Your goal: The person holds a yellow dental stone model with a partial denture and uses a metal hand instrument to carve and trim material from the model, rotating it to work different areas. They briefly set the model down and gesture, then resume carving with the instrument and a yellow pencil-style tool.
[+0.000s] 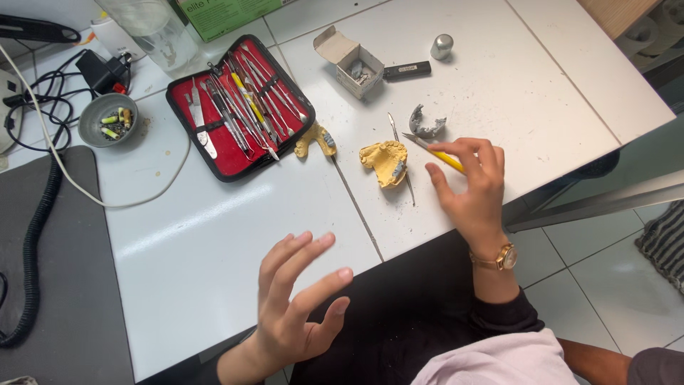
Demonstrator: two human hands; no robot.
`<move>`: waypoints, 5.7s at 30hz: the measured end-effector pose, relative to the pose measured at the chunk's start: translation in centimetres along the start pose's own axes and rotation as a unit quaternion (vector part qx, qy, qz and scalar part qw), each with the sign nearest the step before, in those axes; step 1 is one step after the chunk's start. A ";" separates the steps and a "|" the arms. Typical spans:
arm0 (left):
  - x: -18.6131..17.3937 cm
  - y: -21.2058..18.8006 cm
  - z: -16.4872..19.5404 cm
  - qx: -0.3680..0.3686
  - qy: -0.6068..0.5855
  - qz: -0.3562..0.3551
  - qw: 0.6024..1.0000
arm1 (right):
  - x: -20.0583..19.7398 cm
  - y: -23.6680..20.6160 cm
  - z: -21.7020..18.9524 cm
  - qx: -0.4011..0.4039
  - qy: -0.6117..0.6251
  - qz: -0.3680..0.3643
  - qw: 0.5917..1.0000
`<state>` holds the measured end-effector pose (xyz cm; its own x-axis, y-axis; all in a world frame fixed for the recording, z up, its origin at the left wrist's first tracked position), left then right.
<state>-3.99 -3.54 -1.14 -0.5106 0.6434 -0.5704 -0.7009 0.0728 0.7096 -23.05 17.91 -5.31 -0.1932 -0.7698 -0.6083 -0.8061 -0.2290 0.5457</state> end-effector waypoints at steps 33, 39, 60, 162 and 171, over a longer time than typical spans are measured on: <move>11.2 6.3 4.0 0.207 0.206 -0.138 0.946 | -7.2 -4.5 6.6 0.030 0.089 0.051 0.994; 14.6 6.3 1.8 0.239 0.163 -0.186 0.939 | -7.6 -5.4 6.5 0.022 0.096 0.048 0.994; 19.4 11.2 -4.7 0.098 0.015 -0.273 0.957 | -2.0 0.1 8.6 0.000 -0.115 -0.162 0.980; 18.4 3.6 -9.8 0.014 -0.036 -0.225 0.974 | 2.5 -5.0 4.6 0.006 0.267 -0.095 0.959; 18.2 4.4 -10.2 0.046 -0.037 -0.228 0.972 | 2.7 -4.6 2.6 -0.052 0.333 -0.060 0.940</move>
<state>-21.46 0.76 -12.59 -0.1172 0.5810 -0.8054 -0.7968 0.4291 0.4255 -21.31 18.41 -10.94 0.3171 -0.9285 -0.1932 -0.7335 -0.3692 0.5706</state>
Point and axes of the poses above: each hand's wrist, its own y-axis towards the middle knuckle, its own x-axis out of the palm, z = x × y, the point moved 7 cm from there along y, towards the middle knuckle, and after that the axes turned 4 degrees about y, right-handed, at the moved point
